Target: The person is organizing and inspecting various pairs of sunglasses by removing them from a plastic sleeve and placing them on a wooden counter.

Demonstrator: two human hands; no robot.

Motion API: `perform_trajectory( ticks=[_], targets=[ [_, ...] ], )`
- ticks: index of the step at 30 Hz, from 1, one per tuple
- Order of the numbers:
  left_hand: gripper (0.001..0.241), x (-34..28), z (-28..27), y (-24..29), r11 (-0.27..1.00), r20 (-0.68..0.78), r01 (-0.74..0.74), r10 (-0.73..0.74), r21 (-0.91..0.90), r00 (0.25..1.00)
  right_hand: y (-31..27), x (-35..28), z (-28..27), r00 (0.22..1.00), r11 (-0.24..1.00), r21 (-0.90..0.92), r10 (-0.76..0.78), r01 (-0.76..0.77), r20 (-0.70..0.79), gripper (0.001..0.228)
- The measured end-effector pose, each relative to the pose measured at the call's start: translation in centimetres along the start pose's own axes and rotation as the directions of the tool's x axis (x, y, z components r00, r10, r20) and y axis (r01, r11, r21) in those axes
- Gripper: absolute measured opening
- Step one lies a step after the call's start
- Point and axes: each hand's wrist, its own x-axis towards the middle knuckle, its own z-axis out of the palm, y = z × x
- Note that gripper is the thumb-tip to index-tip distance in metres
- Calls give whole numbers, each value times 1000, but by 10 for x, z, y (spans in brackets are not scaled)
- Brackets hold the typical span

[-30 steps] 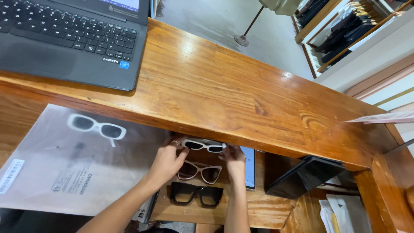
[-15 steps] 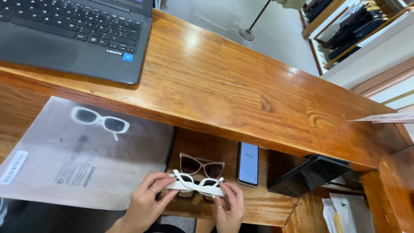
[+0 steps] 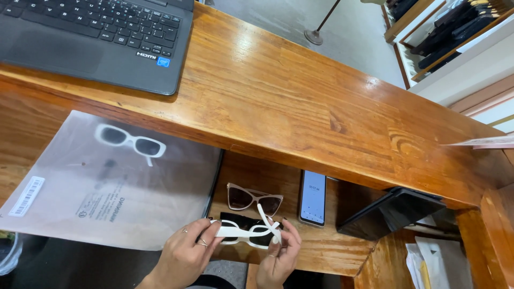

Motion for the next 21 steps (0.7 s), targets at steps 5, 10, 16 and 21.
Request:
perform_trajectory(
  ticks=[5, 10, 16, 21],
  targets=[
    [22, -6, 4, -3, 998, -10, -28, 29, 47, 1000, 10, -8, 8, 993, 947, 300, 117, -113, 6, 25],
    [24, -13, 10, -3, 992, -40, 120, -122, -29, 992, -1, -6, 13, 979, 885, 425, 205, -189, 9, 37],
    [29, -24, 19, -1, 894, -81, 308, -351, -325, 933, -6, -11, 20, 972, 768, 623, 230, -150, -49, 33],
    [33, -16, 12, -11, 883, -110, 162, -232, -441, 966, -9, -1, 15, 991, 840, 532, 130, -111, 2, 24]
  ],
)
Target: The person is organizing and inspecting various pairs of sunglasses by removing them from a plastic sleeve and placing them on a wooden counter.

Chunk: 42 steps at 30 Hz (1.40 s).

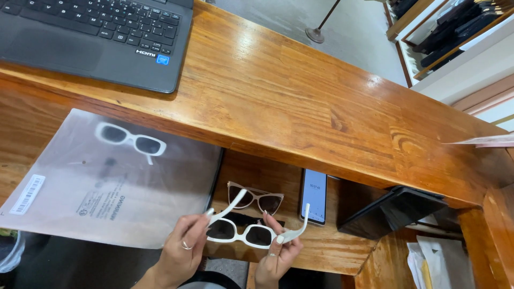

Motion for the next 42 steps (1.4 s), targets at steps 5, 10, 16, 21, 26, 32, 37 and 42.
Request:
perform_trajectory(
  ticks=[5, 10, 16, 21, 26, 32, 37, 42],
  targets=[
    [38, 23, -12, 7, 998, 223, -49, 56, -37, 973, -2, 2, -11, 972, 961, -179, 225, -211, 66, 51],
    [80, 24, -20, 7, 979, 509, -82, -26, 188, 860, -9, 4, -10, 957, 943, -197, 285, -268, 60, 55],
    [58, 26, -22, 13, 928, 589, -283, 91, 242, 803, -18, 7, -11, 915, 890, -269, 399, -369, 63, 59],
    [50, 25, -26, 7, 864, 656, -421, 150, 277, 740, -34, 21, -12, 875, 809, -448, 472, -380, 110, 57],
    [38, 30, -30, 10, 817, 589, -523, 305, 242, 748, -37, 34, -32, 845, 823, -567, 324, -30, 426, 64],
    [32, 40, -31, 16, 832, 511, -522, 371, 189, 776, -41, 36, -42, 789, 916, -402, 248, -2, 561, 62],
    [29, 41, -34, 20, 880, 507, -459, 344, 118, 790, -53, 44, -37, 648, 947, -320, 242, 3, 722, 75],
    [29, 38, -36, 26, 923, 433, -379, 316, 65, 844, -69, 51, -36, 514, 923, -372, 365, -93, 776, 92]
  ],
)
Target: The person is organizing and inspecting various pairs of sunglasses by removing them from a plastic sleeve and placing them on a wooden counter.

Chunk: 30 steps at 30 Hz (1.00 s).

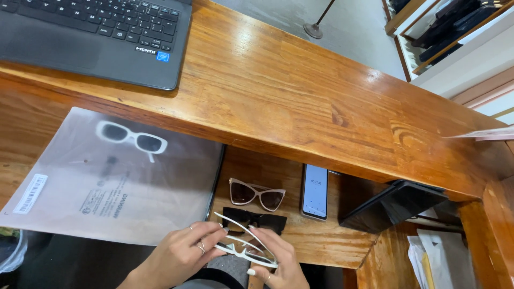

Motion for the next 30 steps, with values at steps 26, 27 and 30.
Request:
perform_trajectory(
  ticks=[26, 27, 30],
  targets=[
    [38, -35, 71, -42, 636, 272, 674, -771, 376, 576, 71, -15, 17, 525, 684, 729, 611, 27, -593, 32],
    [38, -36, 68, -41, 634, 270, 675, -772, 377, 575, 73, -15, 18, 527, 683, 730, 611, 26, -591, 32],
    [30, -43, 64, -43, 652, 245, 724, -757, 226, 606, 74, -13, 21, 569, 706, 708, 571, 29, -592, 29]
  ],
)
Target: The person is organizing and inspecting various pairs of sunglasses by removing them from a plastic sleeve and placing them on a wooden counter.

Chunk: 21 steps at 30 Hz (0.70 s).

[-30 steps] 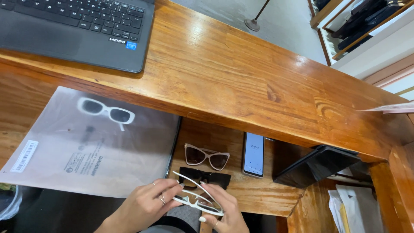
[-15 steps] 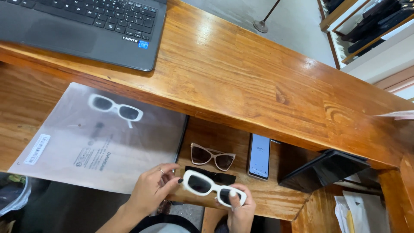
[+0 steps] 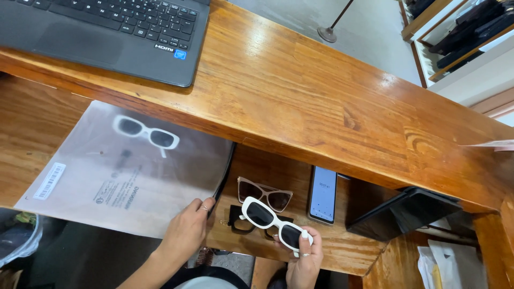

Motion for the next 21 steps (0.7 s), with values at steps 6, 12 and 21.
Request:
perform_trajectory(
  ticks=[6, 12, 21],
  targets=[
    [41, -8, 7, -8, 989, -74, -62, 72, 134, 995, -7, 3, 20, 977, 986, -117, -99, 123, 191, 26],
    [64, -20, -18, 13, 981, -258, -50, 98, 186, 961, -22, 10, 72, 897, 843, -527, 149, 104, 415, 26],
    [60, -31, -30, 22, 983, -306, -138, 170, 122, 937, 18, 24, 195, 602, 893, -416, 430, -173, 673, 9]
  ],
)
